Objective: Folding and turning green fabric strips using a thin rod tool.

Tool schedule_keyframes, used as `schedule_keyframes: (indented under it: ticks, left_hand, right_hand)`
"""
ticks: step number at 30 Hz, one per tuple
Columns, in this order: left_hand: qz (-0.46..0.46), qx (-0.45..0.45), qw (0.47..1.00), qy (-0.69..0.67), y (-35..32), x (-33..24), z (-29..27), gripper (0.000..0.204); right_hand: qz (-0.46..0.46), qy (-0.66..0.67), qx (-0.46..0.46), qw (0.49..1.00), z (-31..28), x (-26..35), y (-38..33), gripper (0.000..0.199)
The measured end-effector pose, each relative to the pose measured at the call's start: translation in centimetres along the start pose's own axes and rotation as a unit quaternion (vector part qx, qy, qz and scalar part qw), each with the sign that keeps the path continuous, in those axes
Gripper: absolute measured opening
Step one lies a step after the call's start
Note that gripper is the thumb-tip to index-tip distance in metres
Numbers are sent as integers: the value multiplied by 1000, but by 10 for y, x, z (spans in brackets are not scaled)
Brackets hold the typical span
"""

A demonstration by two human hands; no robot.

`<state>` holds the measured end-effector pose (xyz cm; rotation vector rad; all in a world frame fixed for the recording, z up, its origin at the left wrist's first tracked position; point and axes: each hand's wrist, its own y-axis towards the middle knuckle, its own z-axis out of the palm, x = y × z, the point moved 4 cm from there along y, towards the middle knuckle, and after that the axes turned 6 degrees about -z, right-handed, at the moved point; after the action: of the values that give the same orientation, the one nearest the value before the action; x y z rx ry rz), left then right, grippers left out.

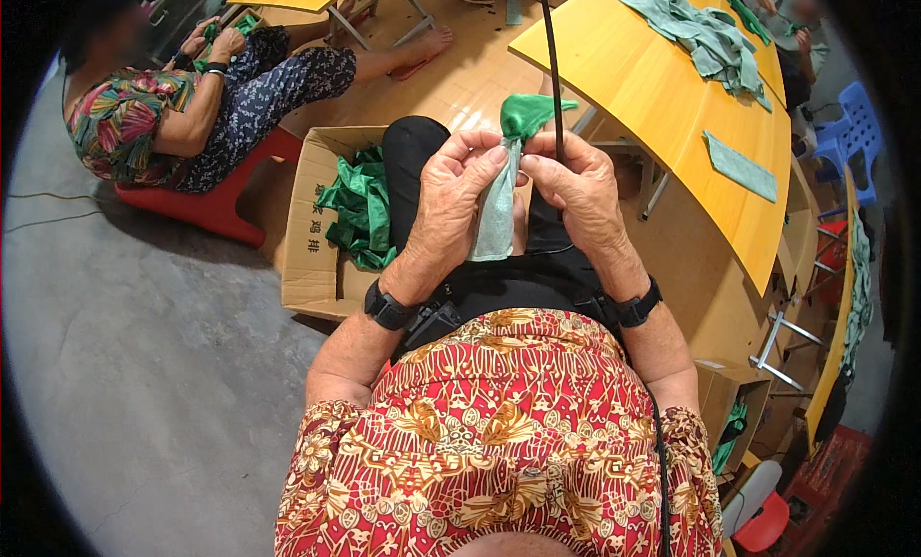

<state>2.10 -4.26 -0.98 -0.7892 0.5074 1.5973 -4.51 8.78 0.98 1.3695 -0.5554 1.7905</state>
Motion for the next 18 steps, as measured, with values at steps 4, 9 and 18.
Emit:
schedule_keyframes:
  ticks: [4, 9, 18]
  left_hand:
    - [-5, 20, 999, 43, 2, 2, 1, 16]
    - [2, 10, 991, 137, -2, 4, 0, 12]
    - [-101, 75, 992, -8, -4, 10, 2, 13]
  right_hand:
    - [-35, -115, -7, 993, -1, 4, -1, 13]
    - [-66, -167, 6, 984, -3, 6, -2, 10]
    - [-105, -174, -70, 977, -9, -2, -1, 11]
